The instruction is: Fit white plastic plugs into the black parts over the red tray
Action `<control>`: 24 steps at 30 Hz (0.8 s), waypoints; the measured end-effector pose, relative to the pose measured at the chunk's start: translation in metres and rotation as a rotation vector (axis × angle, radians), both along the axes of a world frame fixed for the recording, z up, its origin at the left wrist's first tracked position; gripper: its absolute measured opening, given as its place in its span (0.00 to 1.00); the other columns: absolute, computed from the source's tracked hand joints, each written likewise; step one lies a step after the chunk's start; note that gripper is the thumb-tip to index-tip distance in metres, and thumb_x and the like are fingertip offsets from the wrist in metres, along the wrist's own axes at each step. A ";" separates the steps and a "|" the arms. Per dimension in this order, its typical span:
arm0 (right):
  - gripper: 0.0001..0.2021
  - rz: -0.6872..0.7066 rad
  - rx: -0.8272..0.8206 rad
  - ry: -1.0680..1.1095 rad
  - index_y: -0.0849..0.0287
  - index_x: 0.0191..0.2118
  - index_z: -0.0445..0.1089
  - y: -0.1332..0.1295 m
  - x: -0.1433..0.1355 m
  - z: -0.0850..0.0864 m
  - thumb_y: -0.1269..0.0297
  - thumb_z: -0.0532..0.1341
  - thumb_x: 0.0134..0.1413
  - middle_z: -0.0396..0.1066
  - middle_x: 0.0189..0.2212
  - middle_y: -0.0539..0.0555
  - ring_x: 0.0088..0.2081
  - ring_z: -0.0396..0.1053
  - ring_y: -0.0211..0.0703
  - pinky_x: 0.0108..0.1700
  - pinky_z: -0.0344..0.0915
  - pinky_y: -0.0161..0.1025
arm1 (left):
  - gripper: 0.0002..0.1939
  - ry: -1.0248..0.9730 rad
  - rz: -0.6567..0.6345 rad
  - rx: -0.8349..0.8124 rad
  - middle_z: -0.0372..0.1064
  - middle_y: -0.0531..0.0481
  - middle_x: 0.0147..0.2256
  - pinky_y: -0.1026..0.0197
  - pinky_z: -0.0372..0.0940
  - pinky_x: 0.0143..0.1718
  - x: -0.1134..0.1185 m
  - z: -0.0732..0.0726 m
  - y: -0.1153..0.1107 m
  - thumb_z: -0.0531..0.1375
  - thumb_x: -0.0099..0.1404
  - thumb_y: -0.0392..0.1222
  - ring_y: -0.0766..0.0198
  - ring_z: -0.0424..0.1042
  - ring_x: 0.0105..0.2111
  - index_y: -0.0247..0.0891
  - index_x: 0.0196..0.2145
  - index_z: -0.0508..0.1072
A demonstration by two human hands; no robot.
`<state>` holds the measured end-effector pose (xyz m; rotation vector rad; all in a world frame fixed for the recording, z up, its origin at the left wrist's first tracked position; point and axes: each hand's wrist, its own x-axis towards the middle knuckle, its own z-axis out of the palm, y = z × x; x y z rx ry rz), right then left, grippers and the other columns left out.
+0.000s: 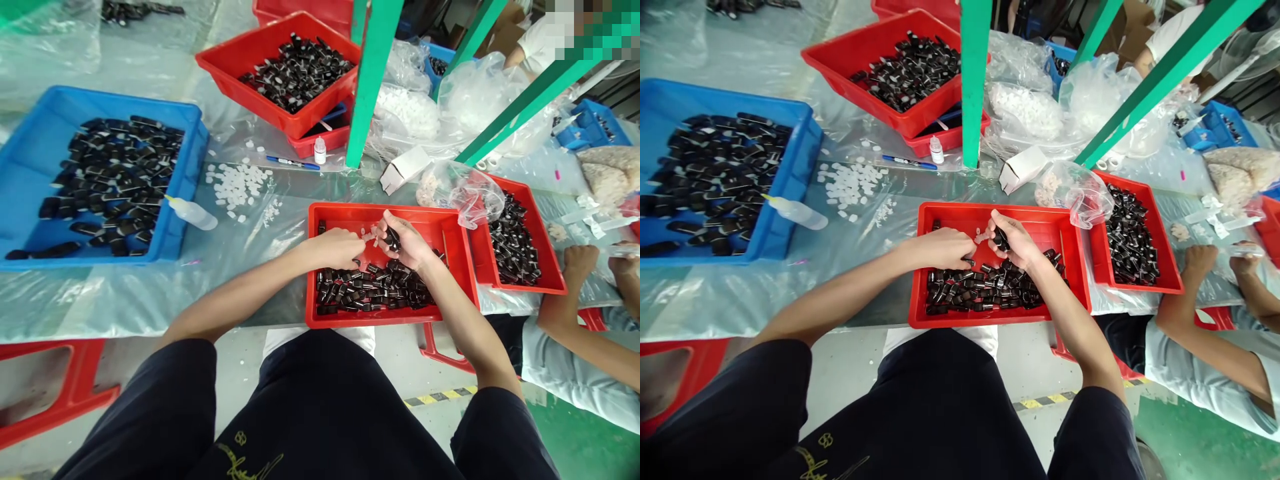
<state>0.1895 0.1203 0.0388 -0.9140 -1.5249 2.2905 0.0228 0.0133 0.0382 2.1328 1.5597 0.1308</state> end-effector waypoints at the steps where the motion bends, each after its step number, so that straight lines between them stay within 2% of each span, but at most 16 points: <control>1: 0.29 -0.004 0.005 -0.001 0.58 0.29 0.63 0.000 0.000 0.000 0.36 0.73 0.47 0.60 0.23 0.44 0.18 0.58 0.29 0.13 0.43 0.28 | 0.11 0.012 -0.018 -0.001 0.66 0.51 0.20 0.58 0.52 0.26 0.001 0.000 0.000 0.66 0.61 0.38 0.61 0.64 0.21 0.40 0.23 0.71; 5: 0.28 -0.028 0.048 0.013 0.58 0.31 0.66 0.001 0.000 -0.001 0.37 0.74 0.45 0.60 0.23 0.43 0.18 0.58 0.30 0.12 0.44 0.28 | 0.02 -0.068 0.029 0.028 0.75 0.50 0.28 0.59 0.54 0.29 -0.009 0.009 0.002 0.64 0.64 0.39 0.60 0.70 0.26 0.41 0.33 0.77; 8: 0.28 -0.034 0.106 0.019 0.58 0.31 0.67 0.001 0.000 -0.005 0.37 0.73 0.47 0.61 0.23 0.43 0.18 0.59 0.30 0.12 0.46 0.28 | 0.08 -0.217 0.128 0.138 0.78 0.50 0.33 0.60 0.56 0.31 -0.024 0.022 0.005 0.62 0.68 0.43 0.61 0.72 0.29 0.41 0.42 0.78; 12: 0.27 0.024 0.199 0.048 0.58 0.33 0.67 0.000 0.001 -0.011 0.36 0.69 0.52 0.63 0.24 0.44 0.18 0.61 0.30 0.12 0.48 0.27 | 0.11 -0.390 0.168 0.284 0.79 0.49 0.36 0.60 0.61 0.35 -0.035 0.032 0.007 0.61 0.70 0.45 0.62 0.74 0.32 0.40 0.45 0.79; 15: 0.26 0.115 0.247 0.071 0.58 0.34 0.67 -0.002 0.002 -0.013 0.36 0.66 0.57 0.65 0.26 0.45 0.17 0.61 0.30 0.12 0.49 0.27 | 0.13 -0.419 0.160 0.348 0.79 0.46 0.42 0.58 0.64 0.41 -0.035 0.030 0.008 0.58 0.72 0.45 0.60 0.76 0.38 0.40 0.45 0.81; 17: 0.26 0.160 0.273 0.077 0.59 0.36 0.69 -0.003 0.003 -0.012 0.36 0.65 0.58 0.64 0.25 0.45 0.17 0.61 0.30 0.12 0.49 0.28 | 0.12 -0.436 0.186 0.337 0.80 0.45 0.43 0.58 0.65 0.43 -0.033 0.026 0.010 0.59 0.71 0.45 0.59 0.77 0.40 0.40 0.46 0.81; 21: 0.25 0.196 0.283 0.066 0.60 0.37 0.71 -0.003 0.004 -0.007 0.38 0.66 0.58 0.62 0.24 0.44 0.17 0.59 0.29 0.12 0.48 0.28 | 0.14 -0.527 0.280 0.304 0.80 0.47 0.39 0.59 0.66 0.42 -0.029 0.020 0.012 0.65 0.67 0.46 0.60 0.77 0.37 0.38 0.47 0.78; 24: 0.25 0.185 0.254 0.045 0.61 0.37 0.72 -0.003 0.004 -0.005 0.39 0.68 0.57 0.62 0.24 0.44 0.17 0.58 0.29 0.12 0.47 0.28 | 0.15 -0.598 0.293 0.307 0.80 0.48 0.37 0.60 0.65 0.41 -0.026 0.021 0.013 0.66 0.66 0.48 0.63 0.75 0.34 0.37 0.47 0.77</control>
